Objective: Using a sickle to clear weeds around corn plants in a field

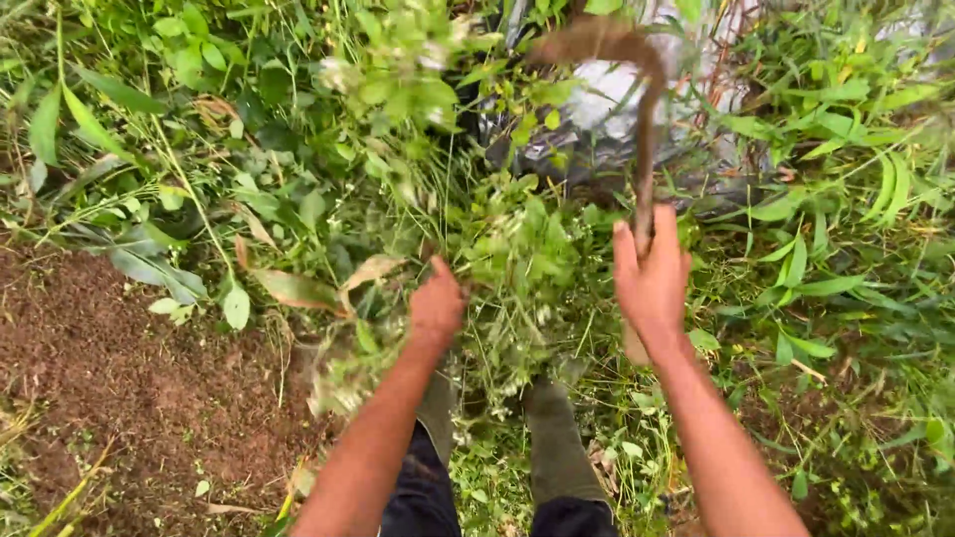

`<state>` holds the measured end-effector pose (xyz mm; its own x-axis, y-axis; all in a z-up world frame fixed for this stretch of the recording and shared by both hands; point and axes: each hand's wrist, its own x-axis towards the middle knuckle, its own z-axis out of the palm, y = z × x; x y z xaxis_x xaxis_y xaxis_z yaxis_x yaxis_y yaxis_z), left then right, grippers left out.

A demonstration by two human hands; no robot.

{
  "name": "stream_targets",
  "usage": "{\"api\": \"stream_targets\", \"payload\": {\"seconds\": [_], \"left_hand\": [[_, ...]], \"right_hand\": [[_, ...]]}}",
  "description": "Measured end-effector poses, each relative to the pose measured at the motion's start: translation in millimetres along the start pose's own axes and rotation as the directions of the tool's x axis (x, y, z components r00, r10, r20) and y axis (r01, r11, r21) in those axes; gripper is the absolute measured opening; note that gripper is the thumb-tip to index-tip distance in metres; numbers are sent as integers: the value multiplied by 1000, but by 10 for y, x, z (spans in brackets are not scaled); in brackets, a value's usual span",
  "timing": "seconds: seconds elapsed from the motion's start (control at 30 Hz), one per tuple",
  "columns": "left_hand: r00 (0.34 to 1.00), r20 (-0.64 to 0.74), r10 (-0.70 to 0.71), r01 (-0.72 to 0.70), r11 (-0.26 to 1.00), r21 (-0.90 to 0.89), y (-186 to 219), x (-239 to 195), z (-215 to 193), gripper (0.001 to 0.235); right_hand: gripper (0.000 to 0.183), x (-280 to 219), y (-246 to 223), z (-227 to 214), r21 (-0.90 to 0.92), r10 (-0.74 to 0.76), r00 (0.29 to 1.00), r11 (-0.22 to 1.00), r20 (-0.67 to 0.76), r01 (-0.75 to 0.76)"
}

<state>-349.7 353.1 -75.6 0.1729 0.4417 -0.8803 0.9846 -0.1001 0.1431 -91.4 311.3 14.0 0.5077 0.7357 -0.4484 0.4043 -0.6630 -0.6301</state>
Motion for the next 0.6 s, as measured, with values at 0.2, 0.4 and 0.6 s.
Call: {"api": "stream_targets", "payload": {"seconds": [0.2, 0.4, 0.6], "left_hand": [[1000, 17, 17, -19, 993, 116, -8, 341, 605, 29], [996, 46, 75, -78, 995, 56, 226, 221, 835, 26], [1000, 5, 28, -28, 998, 62, 66, 109, 859, 31]], "right_hand": [[24, -130, 684, 441, -164, 47, 971, 986, 233, -8], [33, -146, 918, 197, -679, 361, 755, 719, 547, 148], [49, 162, -18, 147, -716, 153, 824, 596, 546, 364]]}}
